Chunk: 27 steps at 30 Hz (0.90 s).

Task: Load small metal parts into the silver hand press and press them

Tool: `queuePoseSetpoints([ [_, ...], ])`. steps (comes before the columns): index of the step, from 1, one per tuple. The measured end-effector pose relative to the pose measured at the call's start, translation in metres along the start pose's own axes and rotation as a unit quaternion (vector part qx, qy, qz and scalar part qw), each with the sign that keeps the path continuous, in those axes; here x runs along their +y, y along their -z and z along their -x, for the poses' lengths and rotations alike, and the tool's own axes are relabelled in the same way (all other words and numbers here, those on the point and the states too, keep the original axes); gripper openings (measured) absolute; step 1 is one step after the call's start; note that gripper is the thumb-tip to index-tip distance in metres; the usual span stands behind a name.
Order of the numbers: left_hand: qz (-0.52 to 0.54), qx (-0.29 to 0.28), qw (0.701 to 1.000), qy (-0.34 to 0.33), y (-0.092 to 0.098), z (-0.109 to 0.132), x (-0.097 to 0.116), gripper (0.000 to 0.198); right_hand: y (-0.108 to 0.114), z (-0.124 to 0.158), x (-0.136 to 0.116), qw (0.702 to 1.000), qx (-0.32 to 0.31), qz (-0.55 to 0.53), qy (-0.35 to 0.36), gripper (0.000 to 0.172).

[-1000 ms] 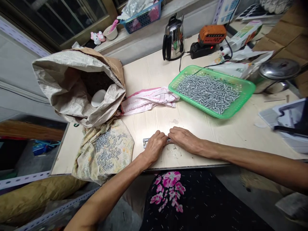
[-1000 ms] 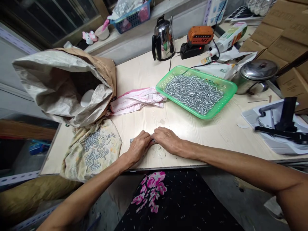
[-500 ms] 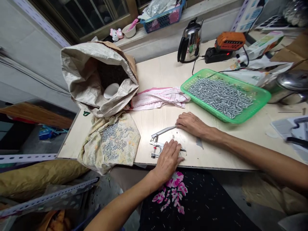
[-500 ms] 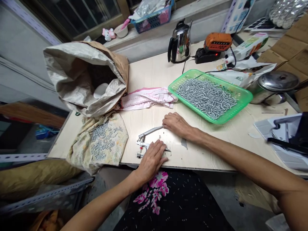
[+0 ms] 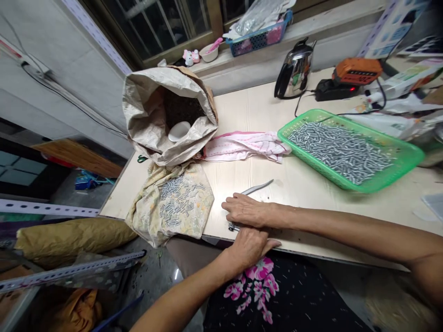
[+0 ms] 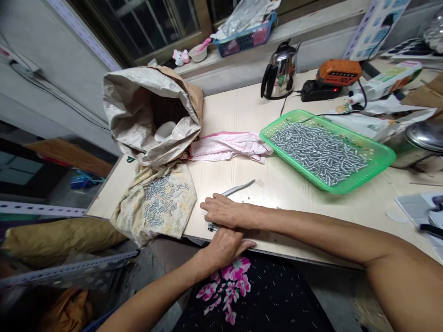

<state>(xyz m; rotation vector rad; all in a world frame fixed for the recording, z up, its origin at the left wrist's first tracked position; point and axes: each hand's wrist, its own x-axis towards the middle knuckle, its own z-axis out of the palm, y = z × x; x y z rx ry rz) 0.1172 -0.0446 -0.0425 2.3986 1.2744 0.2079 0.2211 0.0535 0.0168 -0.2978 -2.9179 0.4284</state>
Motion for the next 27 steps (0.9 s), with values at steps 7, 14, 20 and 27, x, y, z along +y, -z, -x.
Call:
queuePoseSetpoints([
  [7,0.000,0.032,0.998,-0.053,0.011,0.002,0.003,0.052,0.007,-0.018,0.011,0.997,0.056,-0.051,-0.017,0.015],
  [14,-0.144,0.220,0.964,0.027,0.072,0.011,-0.082,0.033,0.109,0.088,0.037,0.905,0.269,0.166,-0.285,0.024],
  [20,-0.250,0.066,0.958,0.127,0.137,0.000,-0.160,0.020,0.075,0.118,0.027,0.894,0.236,0.167,-0.343,0.029],
  [27,-0.287,-0.083,0.951,0.077,0.149,-0.005,-0.176,0.019,-0.017,0.079,-0.002,0.949,0.097,-0.036,-0.297,0.027],
])
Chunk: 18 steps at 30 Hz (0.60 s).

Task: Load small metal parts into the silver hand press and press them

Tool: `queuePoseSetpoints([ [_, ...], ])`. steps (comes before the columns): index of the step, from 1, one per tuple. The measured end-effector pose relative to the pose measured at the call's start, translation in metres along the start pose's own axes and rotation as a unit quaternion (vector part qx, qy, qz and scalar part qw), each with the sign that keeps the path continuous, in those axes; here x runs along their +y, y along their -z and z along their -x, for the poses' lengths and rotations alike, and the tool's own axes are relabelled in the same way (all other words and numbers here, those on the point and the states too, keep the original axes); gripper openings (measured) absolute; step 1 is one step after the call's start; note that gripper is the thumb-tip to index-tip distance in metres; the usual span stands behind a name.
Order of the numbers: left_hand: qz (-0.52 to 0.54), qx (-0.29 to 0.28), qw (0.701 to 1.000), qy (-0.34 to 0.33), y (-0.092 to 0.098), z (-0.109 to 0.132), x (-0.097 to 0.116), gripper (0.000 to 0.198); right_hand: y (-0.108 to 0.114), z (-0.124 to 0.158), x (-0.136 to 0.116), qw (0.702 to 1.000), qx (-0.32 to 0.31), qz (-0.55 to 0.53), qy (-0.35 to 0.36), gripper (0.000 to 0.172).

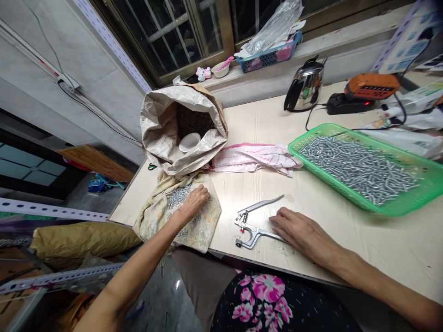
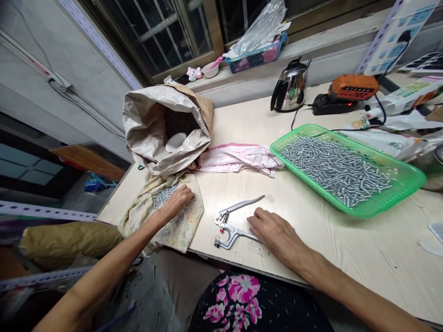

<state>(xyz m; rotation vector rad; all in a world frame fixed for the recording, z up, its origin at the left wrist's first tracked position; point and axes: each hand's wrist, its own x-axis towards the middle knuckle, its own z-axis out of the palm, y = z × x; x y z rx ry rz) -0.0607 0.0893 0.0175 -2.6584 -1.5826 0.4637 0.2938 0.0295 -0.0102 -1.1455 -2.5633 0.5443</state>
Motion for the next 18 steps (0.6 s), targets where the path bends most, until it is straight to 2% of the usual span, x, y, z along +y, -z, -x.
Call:
queuePoseSetpoints([
  [2,-0.015,-0.011,1.000,-0.007,0.000,-0.001,-0.002,0.019,-0.011,-0.002,-0.005,1.000,-0.019,0.001,-0.011,0.030],
  [5,-0.029,-0.024,0.999,-0.002,-0.001,-0.004,-0.002,0.018,-0.015,-0.005,-0.009,0.999,-0.041,-0.019,0.002,0.035],
  [10,-0.030,-0.040,0.999,-0.003,0.000,-0.004,0.002,0.017,-0.018,-0.002,-0.011,0.998,-0.034,-0.029,0.035,0.023],
  [14,0.011,-0.002,1.000,0.023,0.003,-0.002,0.000,0.019,-0.028,0.002,-0.012,0.999,-0.016,0.013,0.039,0.019],
  [18,0.121,0.078,0.984,0.107,0.011,0.002,-0.002,0.015,-0.031,0.001,-0.013,0.998,-0.002,0.030,0.048,0.017],
])
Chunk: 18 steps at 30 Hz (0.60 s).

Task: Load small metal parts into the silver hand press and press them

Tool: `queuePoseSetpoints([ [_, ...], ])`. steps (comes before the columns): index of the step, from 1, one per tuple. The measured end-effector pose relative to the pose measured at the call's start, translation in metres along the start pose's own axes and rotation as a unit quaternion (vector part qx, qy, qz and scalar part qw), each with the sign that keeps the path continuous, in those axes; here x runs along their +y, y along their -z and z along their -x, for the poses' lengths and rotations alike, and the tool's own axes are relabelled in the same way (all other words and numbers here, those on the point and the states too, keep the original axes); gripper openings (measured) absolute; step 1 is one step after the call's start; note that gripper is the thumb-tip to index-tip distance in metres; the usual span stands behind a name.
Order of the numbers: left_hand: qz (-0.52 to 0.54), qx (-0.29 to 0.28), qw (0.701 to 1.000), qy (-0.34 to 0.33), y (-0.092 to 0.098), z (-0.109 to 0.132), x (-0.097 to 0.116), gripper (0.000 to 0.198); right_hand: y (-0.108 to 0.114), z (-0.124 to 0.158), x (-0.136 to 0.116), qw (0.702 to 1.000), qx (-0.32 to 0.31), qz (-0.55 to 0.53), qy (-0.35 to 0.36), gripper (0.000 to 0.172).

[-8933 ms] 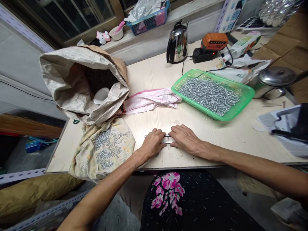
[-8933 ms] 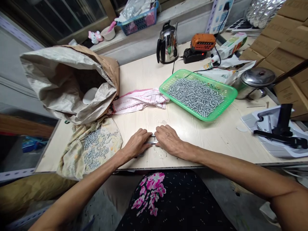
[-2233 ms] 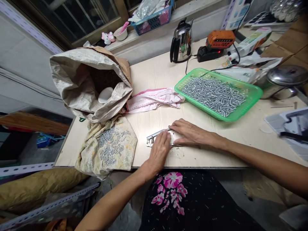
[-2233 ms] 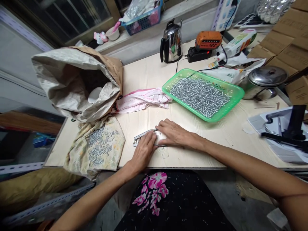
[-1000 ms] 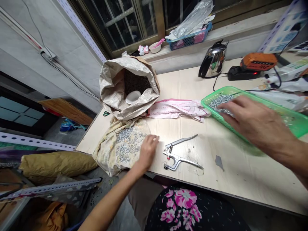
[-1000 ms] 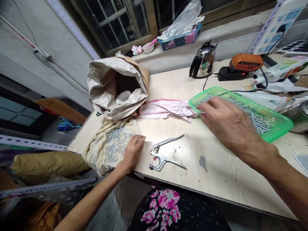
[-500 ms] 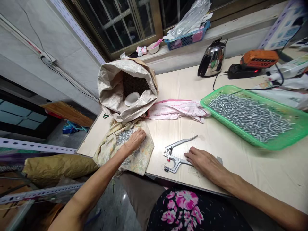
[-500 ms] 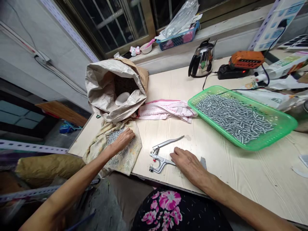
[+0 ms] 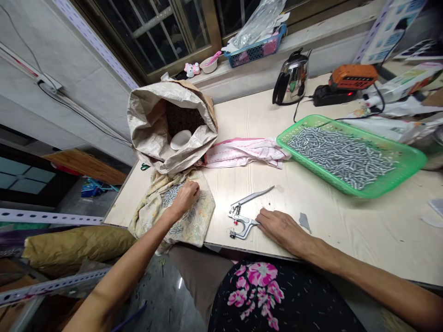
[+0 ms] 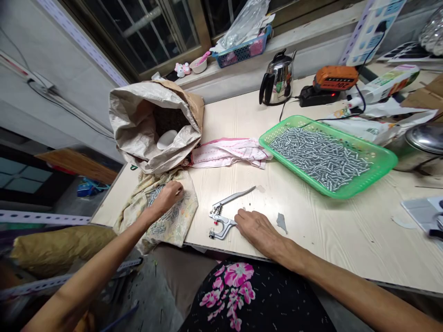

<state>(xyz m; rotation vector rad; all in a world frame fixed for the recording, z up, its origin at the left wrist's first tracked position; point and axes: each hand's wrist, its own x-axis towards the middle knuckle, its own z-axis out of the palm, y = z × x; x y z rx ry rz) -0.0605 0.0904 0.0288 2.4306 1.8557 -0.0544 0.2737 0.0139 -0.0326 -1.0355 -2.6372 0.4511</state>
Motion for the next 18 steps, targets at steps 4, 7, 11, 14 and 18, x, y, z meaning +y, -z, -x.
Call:
queuePoseSetpoints([
  [4,0.240,0.013,0.965,0.107,0.004,0.017,0.025,0.022,0.001,0.000,-0.001,0.998,0.046,0.021,0.044,0.021],
  [7,0.435,-0.049,0.885,0.160,-0.003,0.042,0.061,0.027,0.002,0.003,-0.004,0.990,0.099,0.062,0.079,0.025],
  [11,0.543,-0.070,0.812,0.200,-0.020,0.074,0.105,0.033,0.009,0.004,-0.008,0.984,0.108,0.089,0.113,0.026],
  [14,0.551,-0.044,0.803,0.223,-0.032,0.086,0.122,0.032,0.016,0.003,-0.009,0.985,0.090,0.091,0.120,0.028],
  [18,0.554,-0.019,0.797,0.239,-0.043,0.087,0.127,0.031,0.022,0.003,-0.010,0.985,0.073,0.089,0.127,0.027],
])
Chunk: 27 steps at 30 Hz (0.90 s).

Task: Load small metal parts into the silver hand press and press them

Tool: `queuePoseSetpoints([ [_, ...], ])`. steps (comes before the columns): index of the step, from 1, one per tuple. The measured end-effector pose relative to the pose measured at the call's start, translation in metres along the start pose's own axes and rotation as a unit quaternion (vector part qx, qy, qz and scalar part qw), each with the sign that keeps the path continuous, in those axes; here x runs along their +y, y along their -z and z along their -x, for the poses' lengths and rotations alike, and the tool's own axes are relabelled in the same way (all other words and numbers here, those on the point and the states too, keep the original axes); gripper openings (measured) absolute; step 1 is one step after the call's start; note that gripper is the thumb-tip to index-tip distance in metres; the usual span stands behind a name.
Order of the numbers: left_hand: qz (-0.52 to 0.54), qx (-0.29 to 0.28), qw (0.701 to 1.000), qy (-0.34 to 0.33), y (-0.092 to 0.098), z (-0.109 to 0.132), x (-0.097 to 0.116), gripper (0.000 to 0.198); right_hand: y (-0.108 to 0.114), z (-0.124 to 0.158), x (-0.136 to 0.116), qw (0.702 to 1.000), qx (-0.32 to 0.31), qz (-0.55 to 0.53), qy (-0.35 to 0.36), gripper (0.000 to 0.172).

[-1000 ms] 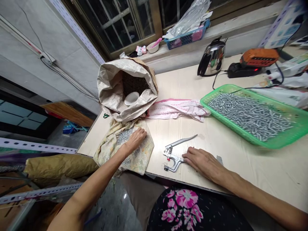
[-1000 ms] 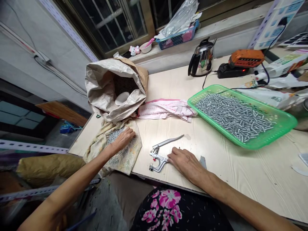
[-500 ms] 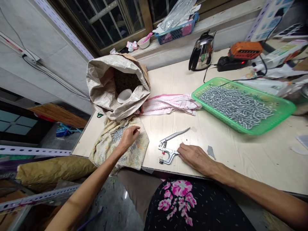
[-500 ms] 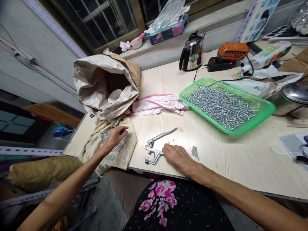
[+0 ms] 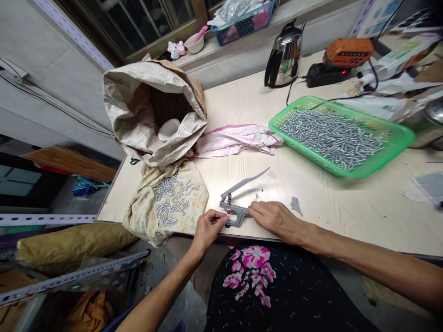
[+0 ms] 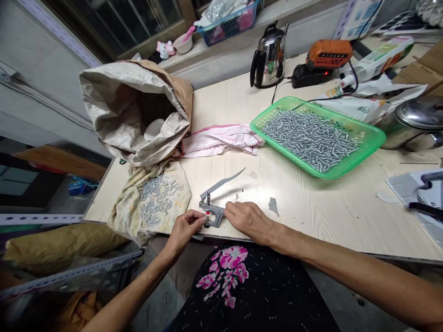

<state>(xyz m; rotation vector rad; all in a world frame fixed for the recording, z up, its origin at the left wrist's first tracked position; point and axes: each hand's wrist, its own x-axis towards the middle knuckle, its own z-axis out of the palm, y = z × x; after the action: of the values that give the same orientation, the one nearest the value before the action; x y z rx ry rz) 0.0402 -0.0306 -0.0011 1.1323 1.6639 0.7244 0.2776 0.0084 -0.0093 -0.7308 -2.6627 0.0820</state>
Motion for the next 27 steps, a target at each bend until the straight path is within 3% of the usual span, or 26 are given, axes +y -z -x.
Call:
queuePoseSetpoints([
  [7,-0.016,-0.005,1.000,0.009,-0.001,-0.006,-0.003,0.030,-0.002,0.002,-0.001,1.000,-0.022,-0.019,-0.011,0.025],
  [16,-0.023,-0.060,0.989,0.129,0.000,-0.016,0.009,0.025,-0.007,0.000,0.004,0.992,-0.077,-0.080,-0.058,0.021],
  [20,-0.044,-0.065,0.985,0.154,-0.001,-0.017,0.019,0.020,-0.004,-0.004,0.009,0.986,-0.120,-0.093,-0.069,0.019],
  [23,-0.057,-0.062,0.983,0.165,-0.002,-0.017,0.022,0.020,-0.003,-0.004,0.017,0.988,-0.111,-0.074,-0.072,0.011],
  [24,-0.056,-0.059,0.982,0.168,-0.002,-0.017,0.022,0.020,-0.003,-0.003,0.021,0.990,-0.100,-0.066,-0.074,0.016],
  [27,-0.050,-0.054,0.982,0.173,-0.004,-0.018,0.022,0.021,-0.003,0.000,0.033,0.992,-0.077,-0.042,-0.093,0.073],
])
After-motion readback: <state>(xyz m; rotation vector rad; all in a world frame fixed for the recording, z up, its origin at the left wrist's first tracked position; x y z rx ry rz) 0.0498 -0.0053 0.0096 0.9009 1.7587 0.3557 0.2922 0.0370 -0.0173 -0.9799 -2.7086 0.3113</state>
